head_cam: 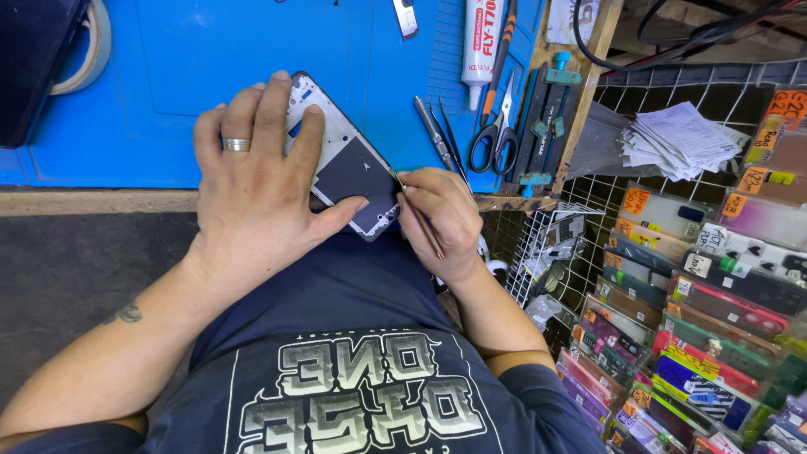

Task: The person uses a small metal tool to scrape and clean the edges of a disassembled smartphone frame on a blue work mat. The hands carefully work along the perimeter of the device, removing residue from the metal casing.

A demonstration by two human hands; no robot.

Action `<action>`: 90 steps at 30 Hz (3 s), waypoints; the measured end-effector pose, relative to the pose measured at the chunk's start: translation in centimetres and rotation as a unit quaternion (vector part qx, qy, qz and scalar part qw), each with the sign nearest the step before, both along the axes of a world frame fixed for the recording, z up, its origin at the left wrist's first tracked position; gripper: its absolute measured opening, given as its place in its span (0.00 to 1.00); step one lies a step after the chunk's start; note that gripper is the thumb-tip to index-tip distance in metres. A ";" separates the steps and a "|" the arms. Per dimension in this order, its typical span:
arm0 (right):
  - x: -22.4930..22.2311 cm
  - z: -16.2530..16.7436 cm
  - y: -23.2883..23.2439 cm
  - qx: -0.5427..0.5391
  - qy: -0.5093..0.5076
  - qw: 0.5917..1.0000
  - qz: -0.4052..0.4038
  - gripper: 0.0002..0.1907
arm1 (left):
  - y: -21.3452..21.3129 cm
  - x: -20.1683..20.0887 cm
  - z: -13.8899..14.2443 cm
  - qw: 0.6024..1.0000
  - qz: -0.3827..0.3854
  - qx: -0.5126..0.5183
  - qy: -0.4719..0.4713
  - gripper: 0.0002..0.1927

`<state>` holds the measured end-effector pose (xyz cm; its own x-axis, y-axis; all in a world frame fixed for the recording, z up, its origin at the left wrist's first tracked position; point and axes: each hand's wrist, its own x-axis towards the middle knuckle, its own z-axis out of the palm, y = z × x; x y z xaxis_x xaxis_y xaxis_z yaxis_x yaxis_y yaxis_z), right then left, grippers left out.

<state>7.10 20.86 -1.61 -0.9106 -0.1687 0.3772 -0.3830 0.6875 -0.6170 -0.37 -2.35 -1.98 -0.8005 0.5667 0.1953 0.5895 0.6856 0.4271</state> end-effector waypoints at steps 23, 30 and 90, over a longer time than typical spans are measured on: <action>-0.4 0.3 -0.1 0.049 -0.002 0.999 0.024 0.14 | -0.1 0.0 0.1 1.000 0.000 -0.006 0.010 0.46; -1.0 0.6 -0.5 0.035 -0.014 0.999 0.029 0.13 | 0.0 0.0 0.1 1.000 -0.005 -0.006 0.002 0.45; -1.0 2.0 -0.4 0.065 -0.033 0.997 0.005 0.12 | 0.0 -0.2 0.6 1.000 0.003 0.005 -0.002 0.46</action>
<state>6.11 20.45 0.41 -0.9306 -0.2215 0.2915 -0.3522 0.7591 -0.5474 -0.59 -2.34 -1.34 -0.8042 0.5605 0.1976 0.5843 0.6847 0.4357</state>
